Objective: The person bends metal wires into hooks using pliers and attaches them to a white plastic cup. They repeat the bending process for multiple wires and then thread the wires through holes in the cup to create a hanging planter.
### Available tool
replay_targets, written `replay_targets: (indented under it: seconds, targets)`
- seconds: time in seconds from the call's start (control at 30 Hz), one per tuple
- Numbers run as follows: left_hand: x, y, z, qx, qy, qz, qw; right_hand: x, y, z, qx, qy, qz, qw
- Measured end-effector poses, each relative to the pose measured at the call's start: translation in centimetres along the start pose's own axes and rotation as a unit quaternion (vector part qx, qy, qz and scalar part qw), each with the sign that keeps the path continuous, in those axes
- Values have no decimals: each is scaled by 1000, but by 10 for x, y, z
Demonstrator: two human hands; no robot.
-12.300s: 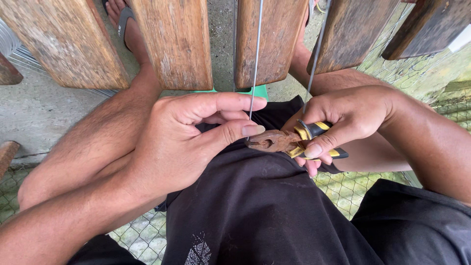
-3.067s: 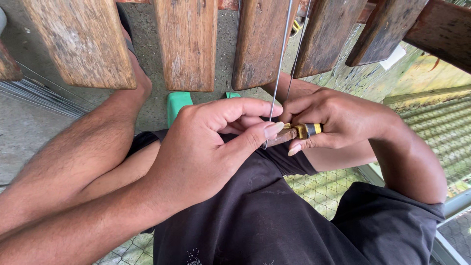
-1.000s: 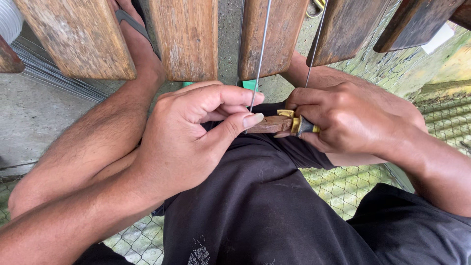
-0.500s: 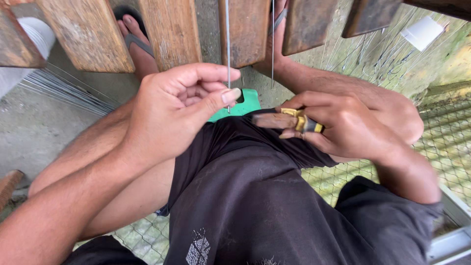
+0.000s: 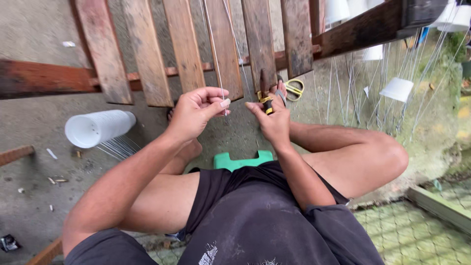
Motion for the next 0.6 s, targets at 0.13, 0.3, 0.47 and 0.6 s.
replay_targets:
  seconds: [0.13, 0.3, 0.47, 0.6]
  targets:
    - [-2, -1, -5, -20, 28, -5, 999, -1, -2, 11, -48, 45, -18, 998]
    - [1, -1, -22, -21, 29, -5, 999, -22, -21, -6, -250, 202, -6, 947]
    - [9, -1, -39, -24, 41, -7, 999, -33, -23, 1, -229, 261, -23, 937]
    - [14, -2, -50, -16, 39, 2, 999, -47, -13, 1, -231, 360, -21, 904]
Point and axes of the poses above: each hand's wrist, its own y-axis towards the middle knuckle, its own x-axis out of the back of the hand, z = x × y, the point moved 8 cm from there along y, towards the middle knuckle, and after that the axes turned 2 degrees about -x, right-handed, at the moved point
